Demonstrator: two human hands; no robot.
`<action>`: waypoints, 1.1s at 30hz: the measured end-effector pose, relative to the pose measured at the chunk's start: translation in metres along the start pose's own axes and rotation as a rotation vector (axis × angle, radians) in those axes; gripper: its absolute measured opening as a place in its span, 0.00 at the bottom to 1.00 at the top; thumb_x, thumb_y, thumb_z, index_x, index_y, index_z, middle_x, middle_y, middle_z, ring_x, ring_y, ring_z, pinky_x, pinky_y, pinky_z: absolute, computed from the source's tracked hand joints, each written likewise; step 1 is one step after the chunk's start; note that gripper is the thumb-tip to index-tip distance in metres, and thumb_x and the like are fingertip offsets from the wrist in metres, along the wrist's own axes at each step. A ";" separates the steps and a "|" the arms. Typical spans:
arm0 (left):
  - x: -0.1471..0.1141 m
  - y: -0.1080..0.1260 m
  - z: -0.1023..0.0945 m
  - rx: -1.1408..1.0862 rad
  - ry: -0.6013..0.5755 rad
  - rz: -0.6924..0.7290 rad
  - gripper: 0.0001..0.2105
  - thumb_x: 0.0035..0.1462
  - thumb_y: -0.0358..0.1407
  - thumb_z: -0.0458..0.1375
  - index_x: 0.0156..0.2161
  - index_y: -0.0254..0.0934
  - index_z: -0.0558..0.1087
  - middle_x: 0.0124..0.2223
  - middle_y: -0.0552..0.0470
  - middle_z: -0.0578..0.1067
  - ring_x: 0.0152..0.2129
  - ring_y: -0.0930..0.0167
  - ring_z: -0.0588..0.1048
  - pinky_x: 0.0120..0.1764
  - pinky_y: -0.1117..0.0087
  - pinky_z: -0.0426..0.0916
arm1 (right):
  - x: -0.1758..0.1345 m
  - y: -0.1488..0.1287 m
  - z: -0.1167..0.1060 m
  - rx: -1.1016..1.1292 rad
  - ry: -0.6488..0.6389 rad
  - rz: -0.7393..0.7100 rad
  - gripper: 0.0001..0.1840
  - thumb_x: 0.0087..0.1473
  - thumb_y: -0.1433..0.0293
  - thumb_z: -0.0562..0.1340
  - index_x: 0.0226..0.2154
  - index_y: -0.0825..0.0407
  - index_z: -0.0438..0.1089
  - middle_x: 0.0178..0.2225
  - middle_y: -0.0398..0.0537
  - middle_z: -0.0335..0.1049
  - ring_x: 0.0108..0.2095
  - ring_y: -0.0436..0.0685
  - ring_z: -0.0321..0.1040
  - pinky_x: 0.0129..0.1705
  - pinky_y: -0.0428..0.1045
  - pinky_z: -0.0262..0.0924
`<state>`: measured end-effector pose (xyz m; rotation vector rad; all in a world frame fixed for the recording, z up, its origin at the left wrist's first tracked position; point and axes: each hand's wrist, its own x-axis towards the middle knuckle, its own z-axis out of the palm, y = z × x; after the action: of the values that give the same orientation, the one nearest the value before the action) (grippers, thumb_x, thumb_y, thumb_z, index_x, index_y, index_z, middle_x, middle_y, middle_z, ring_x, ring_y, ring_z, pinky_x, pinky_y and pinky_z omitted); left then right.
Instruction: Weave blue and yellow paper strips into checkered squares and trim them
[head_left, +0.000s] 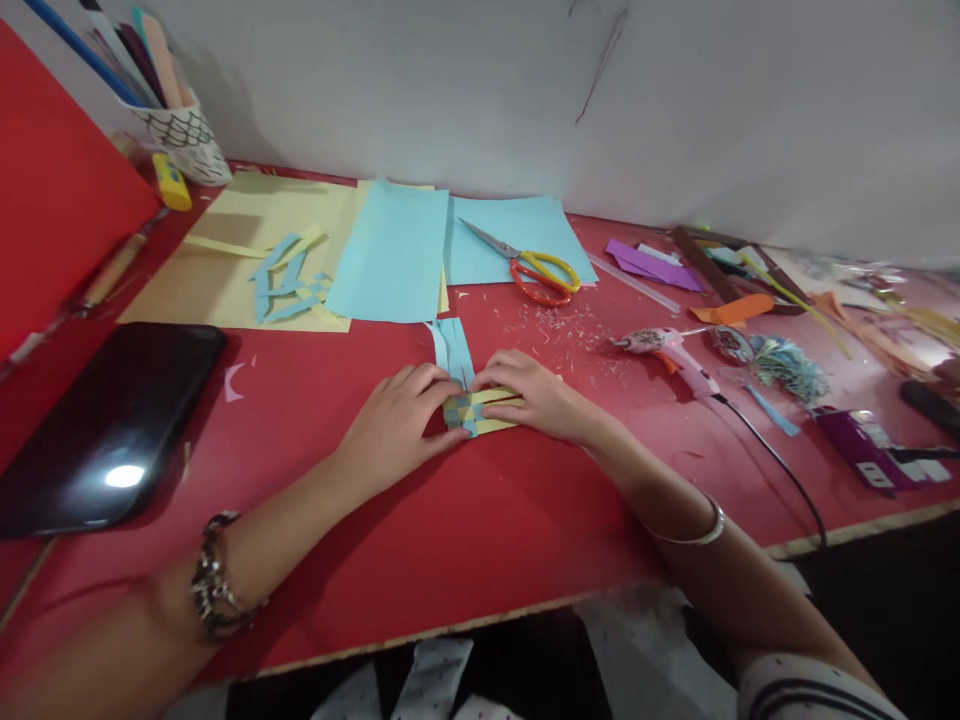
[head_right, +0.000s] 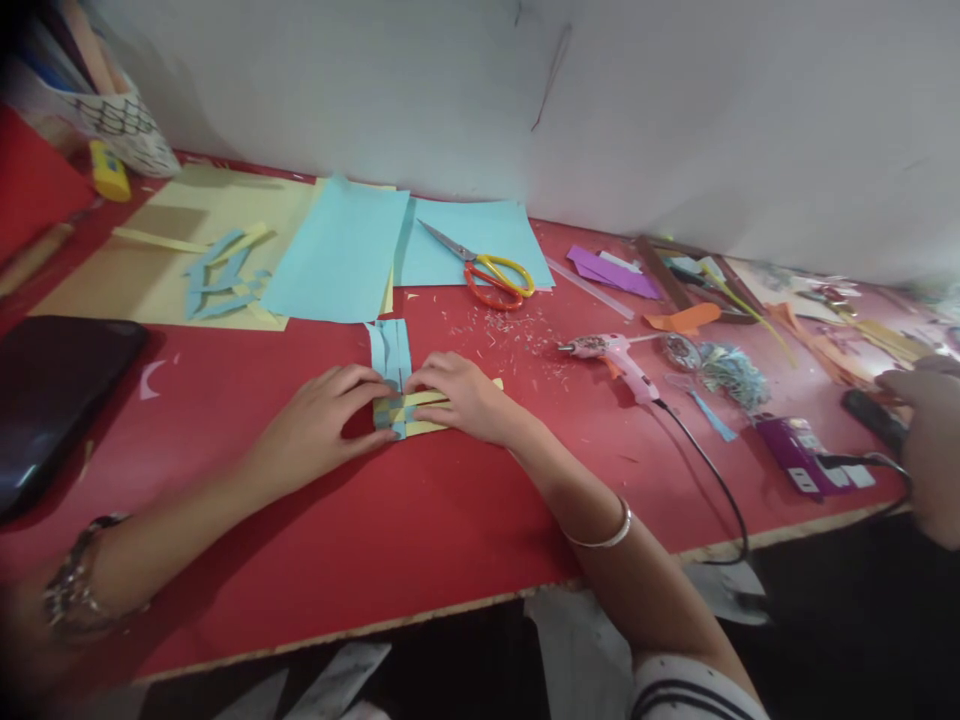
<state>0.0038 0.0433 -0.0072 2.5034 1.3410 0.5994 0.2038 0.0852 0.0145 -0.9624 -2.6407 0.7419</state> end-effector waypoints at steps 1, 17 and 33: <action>0.000 0.000 0.000 0.000 0.000 0.000 0.13 0.52 0.41 0.57 0.41 0.37 0.70 0.39 0.48 0.71 0.36 0.65 0.70 0.35 0.65 0.66 | 0.000 0.000 0.000 -0.004 0.002 -0.001 0.10 0.53 0.66 0.58 0.37 0.53 0.67 0.34 0.48 0.62 0.36 0.53 0.59 0.40 0.49 0.54; -0.001 0.000 0.000 0.005 -0.003 0.012 0.10 0.53 0.39 0.54 0.40 0.38 0.69 0.40 0.49 0.72 0.36 0.66 0.70 0.34 0.67 0.66 | -0.021 -0.017 -0.020 -0.121 0.272 -0.023 0.05 0.51 0.70 0.57 0.26 0.51 0.60 0.29 0.43 0.64 0.34 0.52 0.60 0.40 0.50 0.51; -0.002 0.002 -0.003 0.042 -0.033 0.026 0.15 0.51 0.42 0.56 0.42 0.38 0.70 0.40 0.48 0.72 0.35 0.65 0.70 0.34 0.66 0.66 | -0.020 -0.031 -0.008 -0.257 -0.073 0.190 0.13 0.52 0.64 0.59 0.40 0.53 0.65 0.37 0.49 0.63 0.38 0.56 0.60 0.39 0.50 0.53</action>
<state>0.0024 0.0409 -0.0040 2.5566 1.3244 0.5385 0.2050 0.0550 0.0373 -1.2911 -2.7838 0.4905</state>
